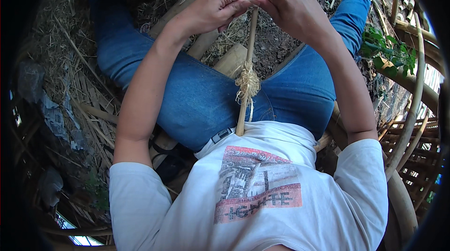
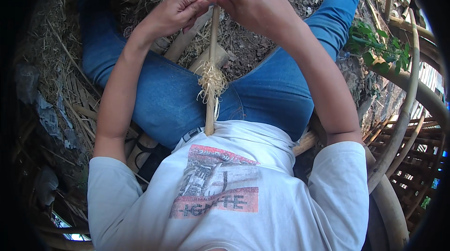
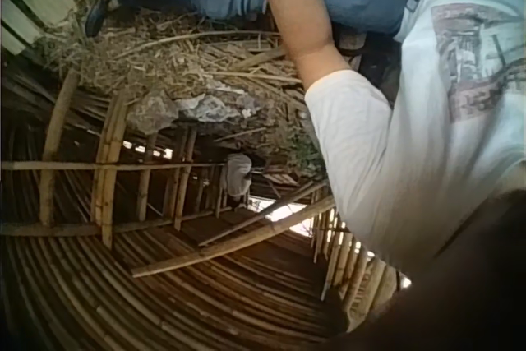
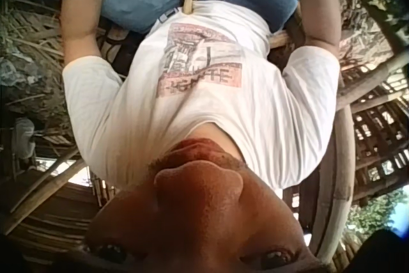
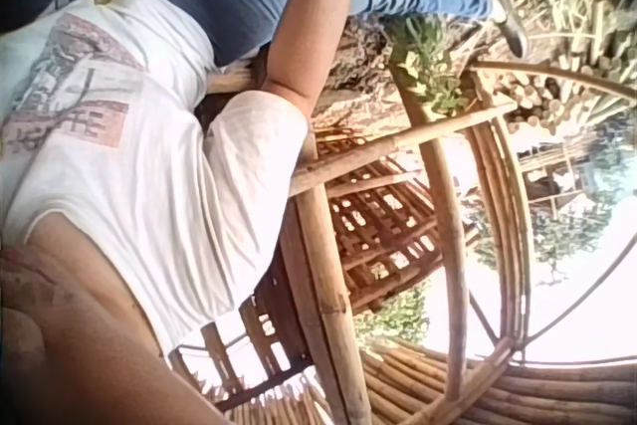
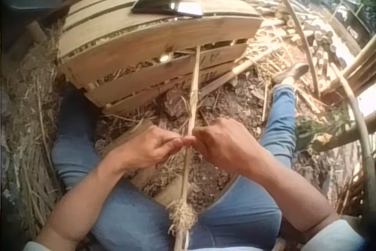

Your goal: The person shaves thin fibers from a bamboo stick using a knife and then twists the fibers around the stick by hand.

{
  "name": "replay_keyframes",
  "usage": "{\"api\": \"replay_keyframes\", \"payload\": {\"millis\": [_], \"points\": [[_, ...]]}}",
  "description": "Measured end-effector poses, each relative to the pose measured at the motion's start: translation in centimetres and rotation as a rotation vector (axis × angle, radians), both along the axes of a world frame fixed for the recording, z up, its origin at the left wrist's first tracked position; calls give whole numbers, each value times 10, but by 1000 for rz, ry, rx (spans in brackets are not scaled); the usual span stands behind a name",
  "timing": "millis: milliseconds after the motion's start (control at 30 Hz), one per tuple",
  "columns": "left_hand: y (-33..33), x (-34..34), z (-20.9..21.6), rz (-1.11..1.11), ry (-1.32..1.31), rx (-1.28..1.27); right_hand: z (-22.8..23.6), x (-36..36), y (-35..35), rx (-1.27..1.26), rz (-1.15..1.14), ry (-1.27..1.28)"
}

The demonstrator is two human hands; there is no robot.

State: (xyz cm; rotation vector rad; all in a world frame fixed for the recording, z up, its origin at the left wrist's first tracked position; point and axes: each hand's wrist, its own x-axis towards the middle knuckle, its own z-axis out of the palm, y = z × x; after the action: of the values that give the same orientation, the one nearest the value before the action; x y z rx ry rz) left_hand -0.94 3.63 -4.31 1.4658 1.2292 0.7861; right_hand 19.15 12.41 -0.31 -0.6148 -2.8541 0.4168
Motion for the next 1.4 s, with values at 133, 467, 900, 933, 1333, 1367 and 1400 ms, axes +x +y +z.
{"api": "replay_keyframes", "payload": {"millis": [133, 467, 900, 933, 1333, 1367, 1400], "points": [[-18, 5, -4, -15, -96, -112, 7, 3, -16, -74, -60, -101], [-37, 13, -9, -2, -58, -73, 9, 9, -35, -65, -62, -121], [-49, 15, -6, -74, 71, 93, 8, 18, -55, -184, -79, -145], [-52, 15, -5, -89, 128, 143, 7, 18, -59, -169, -92, -125], [-57, 17, -2, -71, 183, 156, 10, 21, -68, -169, -109, -117], [-58, 17, -2, -70, 182, 154, 11, 21, -69, -171, -106, -117], [-59, 17, -3, -73, 179, 161, 10, 21, -70, -174, -106, -118]]}}
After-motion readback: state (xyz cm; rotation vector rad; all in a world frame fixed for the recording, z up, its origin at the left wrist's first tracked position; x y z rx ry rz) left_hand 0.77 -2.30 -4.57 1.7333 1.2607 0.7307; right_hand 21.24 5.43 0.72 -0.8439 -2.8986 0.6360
